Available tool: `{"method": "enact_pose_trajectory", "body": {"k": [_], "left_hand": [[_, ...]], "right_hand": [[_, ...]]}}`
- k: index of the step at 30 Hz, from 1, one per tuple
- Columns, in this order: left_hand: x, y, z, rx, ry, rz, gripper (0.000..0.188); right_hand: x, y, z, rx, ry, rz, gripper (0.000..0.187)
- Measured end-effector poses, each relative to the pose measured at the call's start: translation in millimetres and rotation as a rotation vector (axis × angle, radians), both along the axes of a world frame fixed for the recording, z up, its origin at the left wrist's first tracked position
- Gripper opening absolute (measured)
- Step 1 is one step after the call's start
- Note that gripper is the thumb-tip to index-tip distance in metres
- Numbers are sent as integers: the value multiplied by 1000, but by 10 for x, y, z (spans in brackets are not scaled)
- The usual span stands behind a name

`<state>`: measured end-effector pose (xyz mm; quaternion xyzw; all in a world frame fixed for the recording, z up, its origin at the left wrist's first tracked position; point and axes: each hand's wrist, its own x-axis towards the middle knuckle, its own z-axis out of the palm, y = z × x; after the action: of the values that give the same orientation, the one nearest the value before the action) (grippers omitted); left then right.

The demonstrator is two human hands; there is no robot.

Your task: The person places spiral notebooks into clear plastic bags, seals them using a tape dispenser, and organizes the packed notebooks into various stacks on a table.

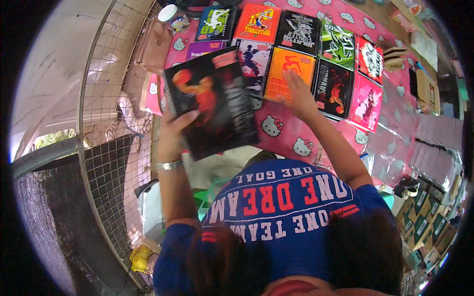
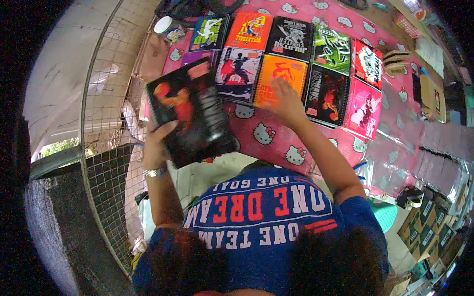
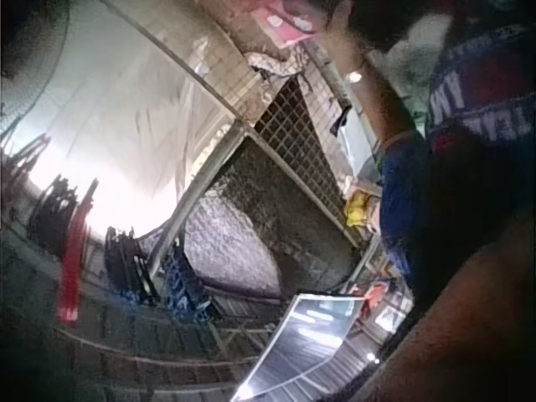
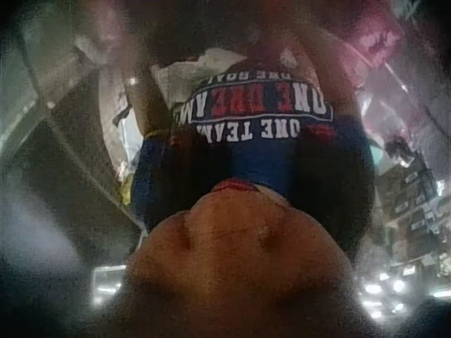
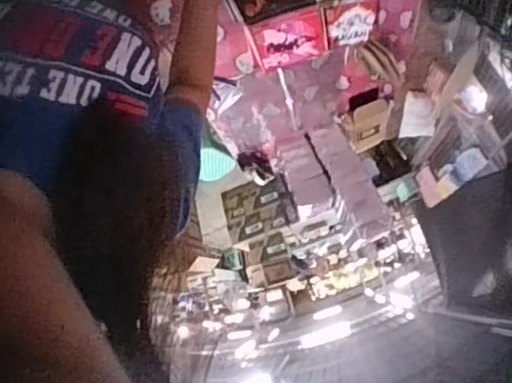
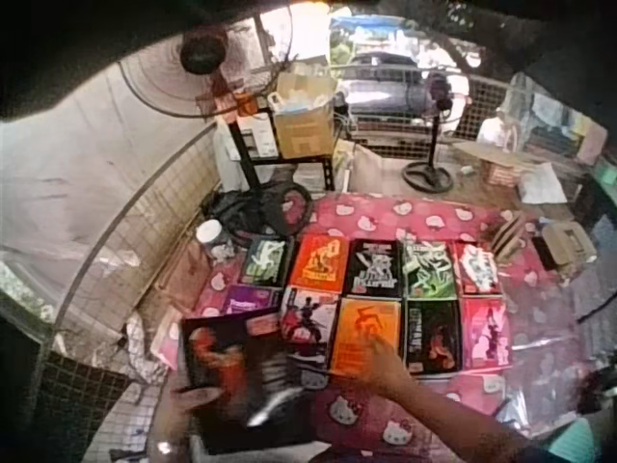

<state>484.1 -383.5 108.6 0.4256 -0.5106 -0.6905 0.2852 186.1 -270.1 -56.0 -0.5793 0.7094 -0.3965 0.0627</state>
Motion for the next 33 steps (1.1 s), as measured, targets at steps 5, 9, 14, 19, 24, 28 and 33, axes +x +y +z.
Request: {"method": "enact_pose_trajectory", "body": {"k": [5,9,14,19,24,28,33], "left_hand": [[850,-76,-556,-336,-388,84,85],[1010,-3,-987,-477,-570,42,83],[958,-179,-921,-509,-609,-28,77],[1132,-195,-779,65,119,181,72],[1054,-69,-688,-381,-584,-114,68],[1029,142,-828,-574,-635,-172,66],[999,182,-797,-356,-549,2,55]], "right_hand": [[65,-150,-282,367,699,278,48],[215,-385,921,322,244,219,25],[577,-728,1448,-349,-391,954,31],[985,-1308,658,-229,105,1104,38],[841,-1368,25,8,-34,507,52],[740,-1007,-668,79,559,335,47],[583,-1234,41,328,335,463,48]]}}
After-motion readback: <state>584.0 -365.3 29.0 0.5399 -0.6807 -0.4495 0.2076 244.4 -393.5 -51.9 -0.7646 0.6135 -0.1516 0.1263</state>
